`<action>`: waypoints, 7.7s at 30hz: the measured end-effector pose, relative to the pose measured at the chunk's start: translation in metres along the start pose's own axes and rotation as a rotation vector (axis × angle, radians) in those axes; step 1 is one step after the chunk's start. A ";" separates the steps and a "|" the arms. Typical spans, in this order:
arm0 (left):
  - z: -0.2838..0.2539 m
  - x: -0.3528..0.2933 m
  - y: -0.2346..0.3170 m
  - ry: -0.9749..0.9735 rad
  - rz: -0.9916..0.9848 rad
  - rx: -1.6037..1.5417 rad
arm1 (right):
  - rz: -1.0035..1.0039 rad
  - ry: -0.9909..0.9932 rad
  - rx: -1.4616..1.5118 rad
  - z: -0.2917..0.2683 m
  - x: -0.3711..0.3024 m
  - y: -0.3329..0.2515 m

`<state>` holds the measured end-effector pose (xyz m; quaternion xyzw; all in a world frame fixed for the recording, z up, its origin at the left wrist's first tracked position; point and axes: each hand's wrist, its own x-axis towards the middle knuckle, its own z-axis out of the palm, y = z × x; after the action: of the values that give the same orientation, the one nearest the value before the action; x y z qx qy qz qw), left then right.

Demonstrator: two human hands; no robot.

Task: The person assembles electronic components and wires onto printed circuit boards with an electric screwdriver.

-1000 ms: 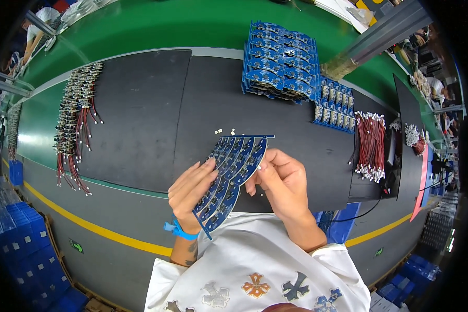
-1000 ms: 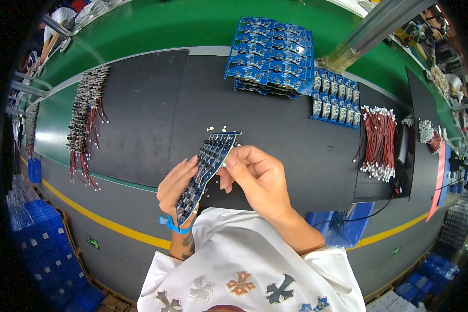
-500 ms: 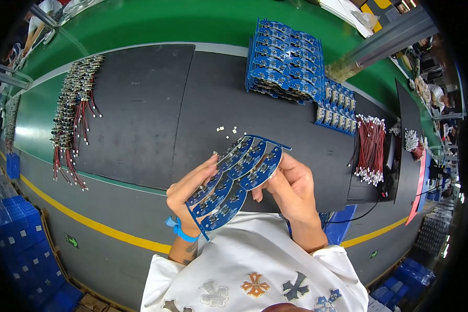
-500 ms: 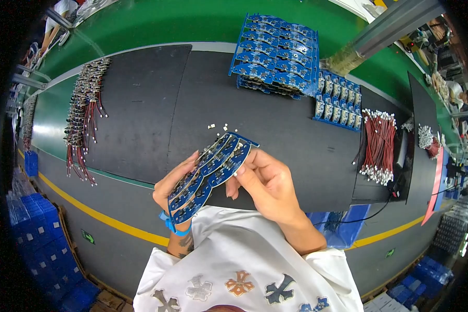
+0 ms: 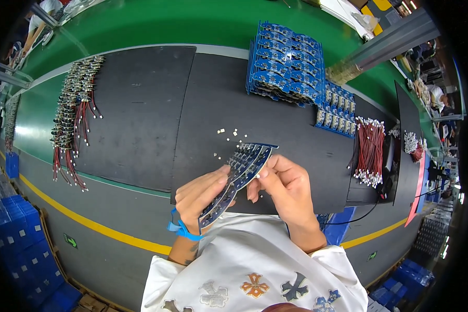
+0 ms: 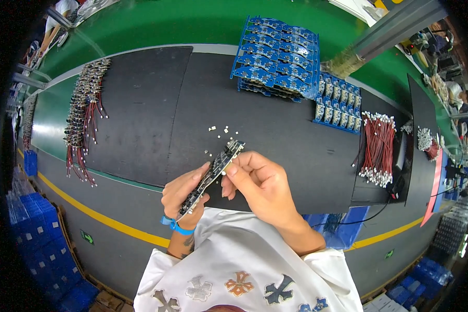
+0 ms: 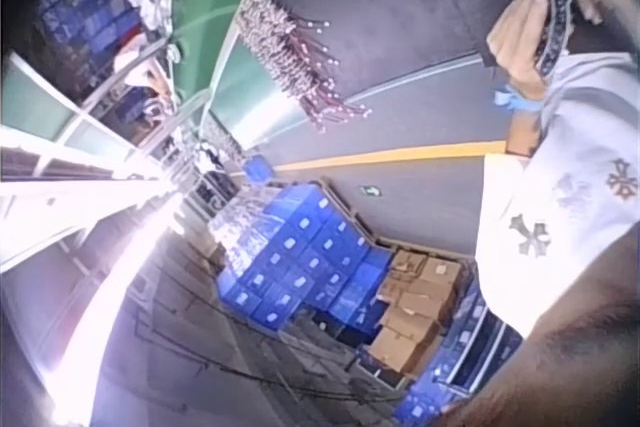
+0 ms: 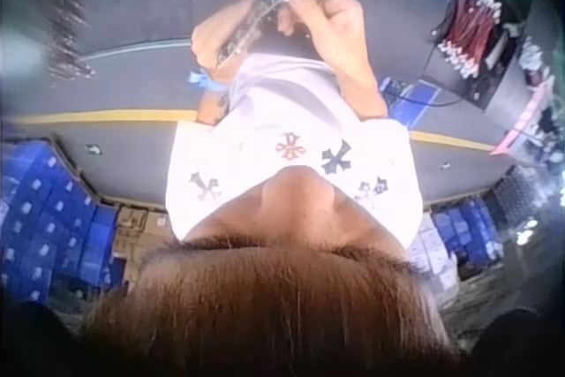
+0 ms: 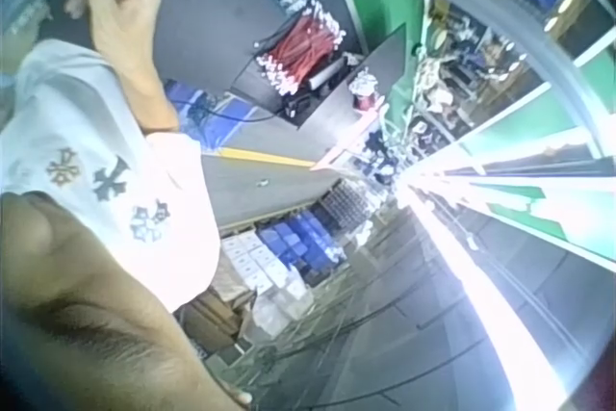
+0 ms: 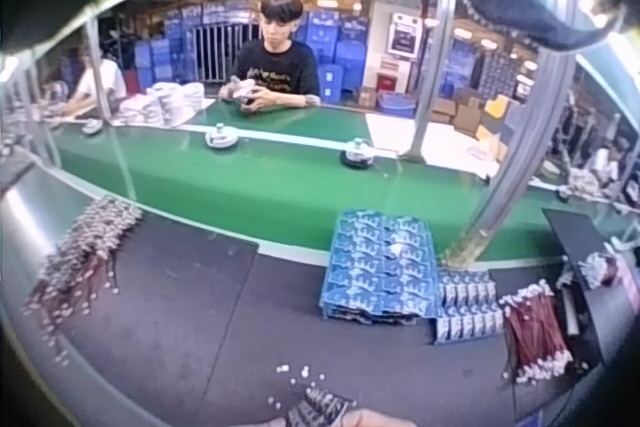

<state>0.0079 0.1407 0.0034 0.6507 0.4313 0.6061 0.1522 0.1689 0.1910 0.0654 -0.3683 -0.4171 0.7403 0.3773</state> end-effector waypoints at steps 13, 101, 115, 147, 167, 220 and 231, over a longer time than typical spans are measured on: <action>-0.007 0.001 0.017 0.663 -0.774 -0.540 | -0.114 0.182 -0.837 -0.036 0.001 0.039; 0.028 -0.025 0.026 0.013 -0.440 -0.256 | -0.088 0.278 -0.181 -0.017 0.010 0.060; 0.031 -0.033 0.023 0.071 -0.474 -0.212 | -0.088 0.189 -0.116 -0.011 0.009 0.056; 0.035 -0.013 0.021 0.072 -0.386 -0.005 | -0.126 0.127 0.007 -0.005 0.016 0.051; 0.039 -0.010 0.017 0.072 -0.373 -0.008 | -0.116 0.026 0.112 -0.001 0.008 0.043; 0.032 0.003 0.012 0.001 -0.358 -0.030 | -0.161 0.029 0.116 0.002 0.008 0.031; 0.031 0.006 0.011 0.016 -0.369 -0.014 | -0.173 -0.035 0.162 0.000 0.003 0.023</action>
<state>0.0395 0.1490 0.0088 0.5546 0.5401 0.5763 0.2619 0.1615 0.1855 0.0444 -0.2864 -0.3927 0.7425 0.4610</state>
